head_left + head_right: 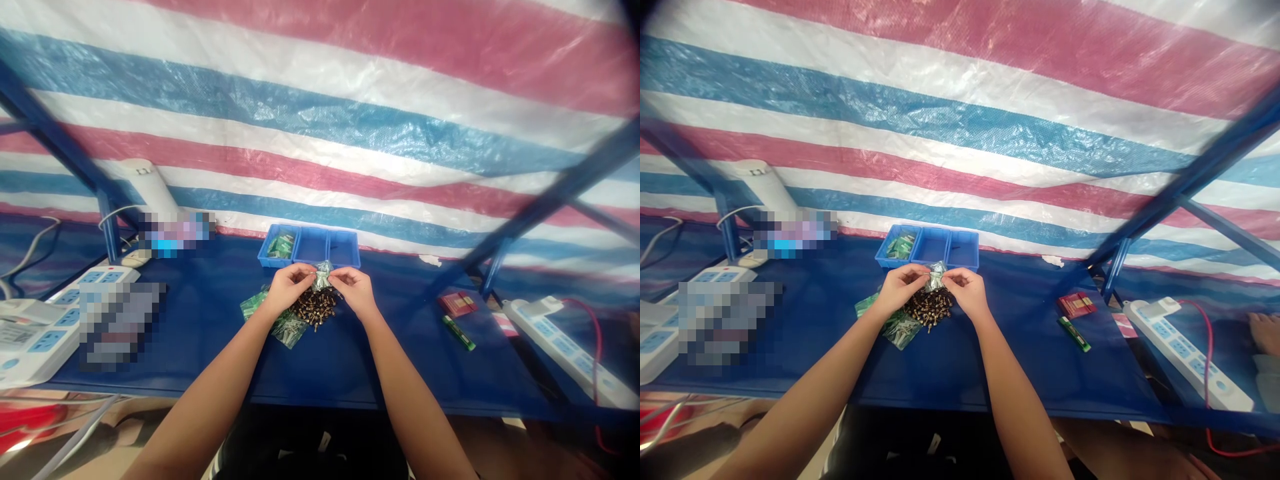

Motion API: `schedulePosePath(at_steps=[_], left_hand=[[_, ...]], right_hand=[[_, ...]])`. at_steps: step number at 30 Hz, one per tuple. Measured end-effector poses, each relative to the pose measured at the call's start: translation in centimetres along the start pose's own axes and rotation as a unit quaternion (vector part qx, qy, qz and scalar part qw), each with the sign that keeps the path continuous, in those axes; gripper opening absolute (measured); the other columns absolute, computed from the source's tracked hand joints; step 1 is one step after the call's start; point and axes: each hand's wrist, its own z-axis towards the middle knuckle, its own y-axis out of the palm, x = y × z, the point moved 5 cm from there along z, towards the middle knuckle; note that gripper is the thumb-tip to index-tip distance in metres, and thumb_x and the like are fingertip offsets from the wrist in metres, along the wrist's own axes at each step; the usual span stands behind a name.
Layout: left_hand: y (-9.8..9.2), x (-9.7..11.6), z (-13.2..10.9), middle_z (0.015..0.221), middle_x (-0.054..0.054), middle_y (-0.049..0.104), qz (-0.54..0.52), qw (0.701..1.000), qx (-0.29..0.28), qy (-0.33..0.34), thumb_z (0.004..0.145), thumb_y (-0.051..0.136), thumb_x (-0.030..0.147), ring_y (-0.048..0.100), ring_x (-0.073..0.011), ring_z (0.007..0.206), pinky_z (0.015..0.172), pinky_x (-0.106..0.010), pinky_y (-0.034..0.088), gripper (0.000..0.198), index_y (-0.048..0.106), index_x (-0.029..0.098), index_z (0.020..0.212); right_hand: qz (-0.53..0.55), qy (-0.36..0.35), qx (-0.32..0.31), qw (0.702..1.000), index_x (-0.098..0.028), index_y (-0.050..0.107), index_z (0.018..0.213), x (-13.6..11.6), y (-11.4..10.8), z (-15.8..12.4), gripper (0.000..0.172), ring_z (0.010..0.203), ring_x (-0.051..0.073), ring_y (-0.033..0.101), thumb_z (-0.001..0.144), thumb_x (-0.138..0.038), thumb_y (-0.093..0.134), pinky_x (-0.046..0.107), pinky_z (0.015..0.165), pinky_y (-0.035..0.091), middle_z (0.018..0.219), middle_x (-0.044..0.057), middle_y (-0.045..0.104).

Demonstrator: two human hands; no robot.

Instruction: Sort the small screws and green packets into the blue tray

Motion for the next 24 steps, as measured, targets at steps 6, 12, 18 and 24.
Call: schedulePosePath(at_steps=[6,12,18,24], left_hand=[[-0.2,-0.2,0.0,0.083,-0.007,0.072,0.012,1.0,0.002,-0.011,0.078,0.072,0.036,0.064,-0.0161,0.069,0.063,-0.027,0.05,0.027,0.072,0.016,0.097],[-0.1,-0.1,-0.1,0.087,-0.008,0.072,0.019,1.0,0.003,-0.01,0.079,0.071,0.037,0.065,-0.017,0.073,0.066,-0.027,0.05,0.029,0.073,0.015,0.099],[0.0,0.8,-0.3,0.08,-0.006,0.07,0.037,0.999,-0.008,-0.004,0.077,0.073,0.037,0.062,-0.0162,0.07,0.064,-0.027,0.049,0.036,0.072,0.016,0.106],[0.2,1.3,-0.4,0.075,-0.004,0.067,0.055,0.998,-0.019,0.001,0.076,0.075,0.036,0.059,-0.0137,0.064,0.06,-0.025,0.047,0.04,0.071,0.016,0.11]], right_hand=[[0.008,0.003,0.0,1.0,-0.02,0.074,0.082,0.3,0.1,0.1,0.018,0.069,0.018,0.065,0.07,-0.033,0.078,0.031,0.068,0.052,0.077,0.004,0.072],[0.014,-0.002,-0.007,1.0,-0.02,0.072,0.096,0.2,0.1,0.1,0.029,0.069,0.017,0.065,0.072,-0.034,0.077,0.03,0.067,0.051,0.079,0.003,0.072],[0.006,-0.004,-0.01,1.0,-0.021,0.068,0.11,0.3,0.0,0.2,0.041,0.068,0.017,0.065,0.073,-0.037,0.076,0.029,0.066,0.051,0.079,0.002,0.071],[0.013,0.015,-0.001,1.0,-0.019,0.069,0.107,0.7,-0.1,0.3,0.042,0.067,0.017,0.065,0.071,-0.04,0.077,0.031,0.066,0.052,0.078,0.003,0.071]])
